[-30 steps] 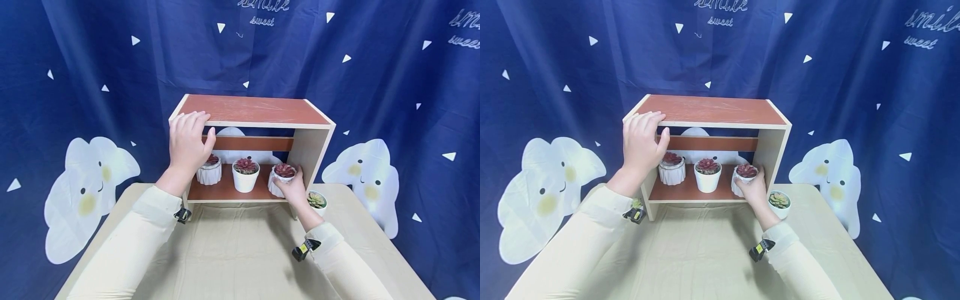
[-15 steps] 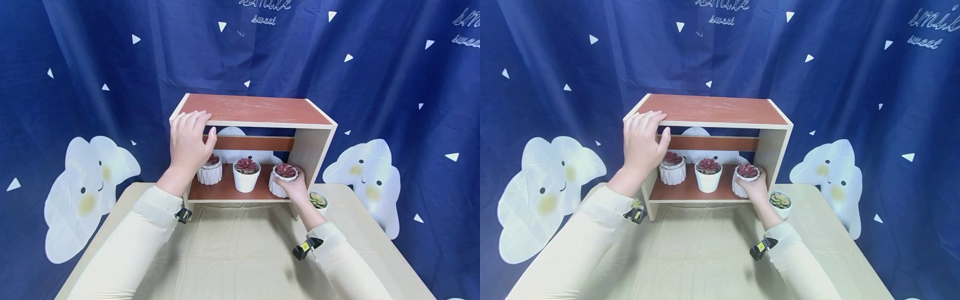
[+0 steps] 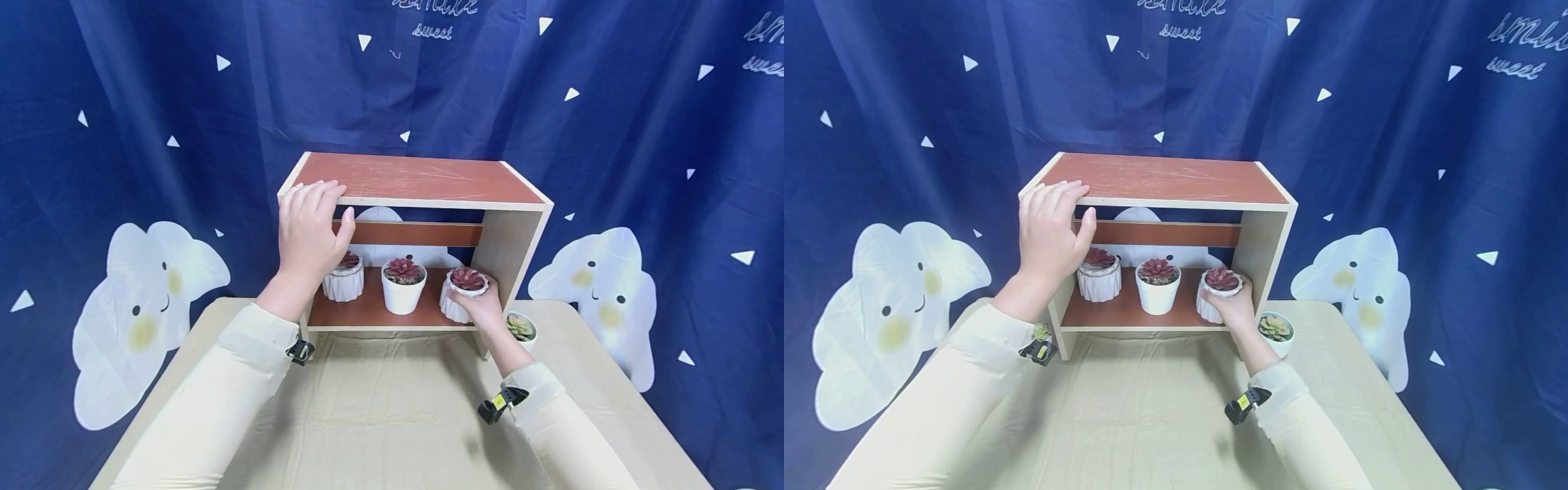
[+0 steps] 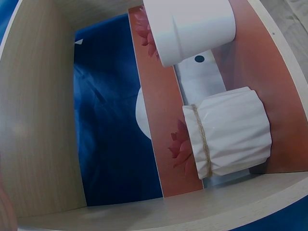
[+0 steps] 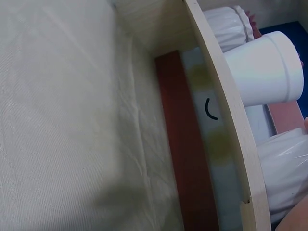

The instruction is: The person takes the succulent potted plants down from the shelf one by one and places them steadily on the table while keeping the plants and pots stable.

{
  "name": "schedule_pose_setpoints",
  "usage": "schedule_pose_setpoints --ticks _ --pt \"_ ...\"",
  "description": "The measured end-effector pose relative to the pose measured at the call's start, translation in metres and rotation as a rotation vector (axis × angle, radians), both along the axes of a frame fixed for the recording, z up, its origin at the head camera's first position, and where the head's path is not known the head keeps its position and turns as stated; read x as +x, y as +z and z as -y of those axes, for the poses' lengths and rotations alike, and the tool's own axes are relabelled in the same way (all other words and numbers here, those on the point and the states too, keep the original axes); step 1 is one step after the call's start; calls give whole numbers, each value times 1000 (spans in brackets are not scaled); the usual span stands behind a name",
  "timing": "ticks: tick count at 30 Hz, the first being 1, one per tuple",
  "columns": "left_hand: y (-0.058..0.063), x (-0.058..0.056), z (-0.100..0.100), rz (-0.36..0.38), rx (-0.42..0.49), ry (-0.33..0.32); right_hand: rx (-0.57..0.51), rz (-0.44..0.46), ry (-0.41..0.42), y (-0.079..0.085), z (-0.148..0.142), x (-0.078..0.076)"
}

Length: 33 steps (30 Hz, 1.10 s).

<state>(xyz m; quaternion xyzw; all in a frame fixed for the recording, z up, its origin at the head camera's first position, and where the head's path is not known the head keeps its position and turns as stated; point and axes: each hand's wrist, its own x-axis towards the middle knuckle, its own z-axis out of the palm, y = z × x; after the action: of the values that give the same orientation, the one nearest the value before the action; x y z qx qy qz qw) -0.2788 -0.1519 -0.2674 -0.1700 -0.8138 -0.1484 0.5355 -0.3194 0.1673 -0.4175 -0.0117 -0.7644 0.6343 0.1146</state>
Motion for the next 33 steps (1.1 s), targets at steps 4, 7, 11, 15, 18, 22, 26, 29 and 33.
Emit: schedule_pose_setpoints --ticks 4,7,11,15,18,22,26,29,33 --pt "1 0 0 2 -1 1 16 4 -7 -1 0 1" --pt "1 0 0 2 -2 3 29 3 -18 -1 1 1" --pt "1 1 0 6 -1 1 55 2 -25 -1 1 3" --pt "1 2 0 11 0 0 67 5 -21 -1 0 7" --pt "1 2 0 14 0 1 70 8 -18 -2 0 9" --pt "1 3 0 19 3 0 103 23 -19 -2 0 12" --pt "0 3 1 23 5 -3 127 27 -22 -4 0 14" --pt "0 4 1 30 8 -5 106 11 -22 -5 0 16" --pt "0 4 1 26 12 -11 81 -4 -25 -5 0 18"
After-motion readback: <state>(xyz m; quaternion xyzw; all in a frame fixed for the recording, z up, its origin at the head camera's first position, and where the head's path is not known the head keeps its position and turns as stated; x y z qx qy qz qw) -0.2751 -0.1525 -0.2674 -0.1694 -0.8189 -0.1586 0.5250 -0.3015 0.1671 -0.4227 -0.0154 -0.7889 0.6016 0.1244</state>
